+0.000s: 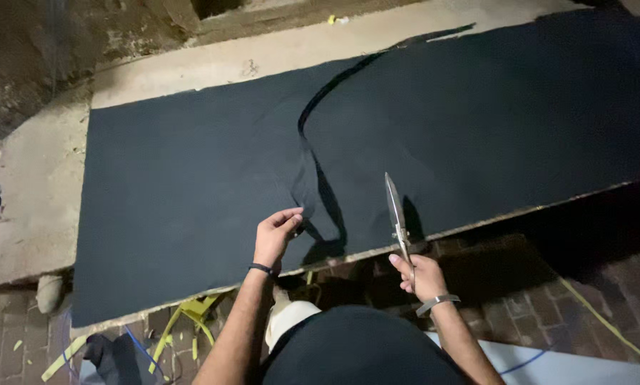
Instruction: The person cuts a large piece of black fabric using shears, then measures and cuts a yellow foam sheet using a tape measure, ruler, and utility knife. The person stacks the cut foam pieces and places them on a wooden frame.
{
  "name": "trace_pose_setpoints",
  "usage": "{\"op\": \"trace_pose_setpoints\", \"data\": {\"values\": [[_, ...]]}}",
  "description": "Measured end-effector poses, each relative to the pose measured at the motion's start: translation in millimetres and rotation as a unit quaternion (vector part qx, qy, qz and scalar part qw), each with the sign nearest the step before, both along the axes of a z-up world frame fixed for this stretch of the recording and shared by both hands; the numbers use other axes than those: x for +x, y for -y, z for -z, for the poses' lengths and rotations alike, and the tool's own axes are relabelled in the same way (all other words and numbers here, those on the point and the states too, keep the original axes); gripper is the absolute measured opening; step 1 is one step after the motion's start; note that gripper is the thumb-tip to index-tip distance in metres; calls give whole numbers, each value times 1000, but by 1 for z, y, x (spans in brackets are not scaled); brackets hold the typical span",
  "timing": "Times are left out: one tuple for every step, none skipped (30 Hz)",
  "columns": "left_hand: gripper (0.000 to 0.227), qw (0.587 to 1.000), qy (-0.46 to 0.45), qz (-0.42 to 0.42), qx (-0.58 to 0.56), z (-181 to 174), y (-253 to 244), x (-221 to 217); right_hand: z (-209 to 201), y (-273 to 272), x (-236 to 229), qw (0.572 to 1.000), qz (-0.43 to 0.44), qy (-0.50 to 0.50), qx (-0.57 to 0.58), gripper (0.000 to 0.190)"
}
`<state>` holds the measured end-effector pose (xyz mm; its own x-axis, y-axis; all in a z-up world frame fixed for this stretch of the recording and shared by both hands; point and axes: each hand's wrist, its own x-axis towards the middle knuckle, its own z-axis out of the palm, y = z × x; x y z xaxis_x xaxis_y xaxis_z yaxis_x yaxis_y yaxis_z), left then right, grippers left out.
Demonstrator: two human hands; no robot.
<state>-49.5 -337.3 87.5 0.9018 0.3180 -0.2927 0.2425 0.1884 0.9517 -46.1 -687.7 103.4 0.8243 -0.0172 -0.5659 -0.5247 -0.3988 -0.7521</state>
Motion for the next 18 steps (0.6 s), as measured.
{"op": "trace_pose_setpoints", "data": {"values": [[24, 1000, 4, 11, 7, 2, 7, -1, 1, 11, -5, 1000, -5, 5, -1, 40], [23, 1000, 8, 23, 15, 4, 13, -1, 3, 22, -9, 1000, -10, 11, -1, 48], [23, 1000, 1, 17, -14, 7, 17, -2, 5, 31, -12, 1000, -13, 17, -4, 47], [23, 999, -5, 11, -42, 9, 19, -2, 8, 39, -14, 1000, -15, 23, -7, 47], [22, 997, -13, 6, -69, 11, 20, -3, 13, 46, -18, 999, -18, 27, -8, 46], [23, 998, -22, -2, -63, 11, 20, -4, 17, 51, -20, 999, -15, 32, 0, 47], [23, 998, -32, -10, -56, 10, 20, -4, 21, 54, -22, 999, -12, 36, 8, 49], [24, 998, -41, -18, -50, 7, 18, -5, 25, 56, -26, 999, -9, 41, 16, 50], [22, 998, -36, -17, -52, 4, 19, -7, 27, 57, -27, 999, -4, 37, 26, 49], [21, 998, -30, -16, -54, 0, 17, -9, 28, 57, -30, 999, 1, 32, 35, 47], [20, 998, -23, -18, -57, -4, 17, -12, 27, 59, -28, 999, 3, 29, 43, 45], [17, 999, -19, -46, -21, -6, 16, -16, 25, 58, -28, 999, -3, 24, 37, 45], [18, 997, -14, -77, 13, -7, 15, -21, 23, 55, -29, 999, -14, 20, 29, 46], [23, 993, -11, -108, 47, -5, 12, -26, 21, 52, -30, 999, -24, 15, 20, 46], [26, 989, 19, -124, 81, 0, 7, -33, 18, 47, -30, 999, -33, 16, 21, 46], [31, 982, 48, -140, 115, 7, -1, -40, 16, 42, -28, 999, -43, 17, 23, 46], [36, 973, 74, -159, 153, 14, -13, -53, 13, 35, -26, 998, -56, 17, 26, 46], [31, 961, 73, -185, 194, 22, -31, -70, 10, 29, -24, 997, -67, 14, 23, 45]]}}
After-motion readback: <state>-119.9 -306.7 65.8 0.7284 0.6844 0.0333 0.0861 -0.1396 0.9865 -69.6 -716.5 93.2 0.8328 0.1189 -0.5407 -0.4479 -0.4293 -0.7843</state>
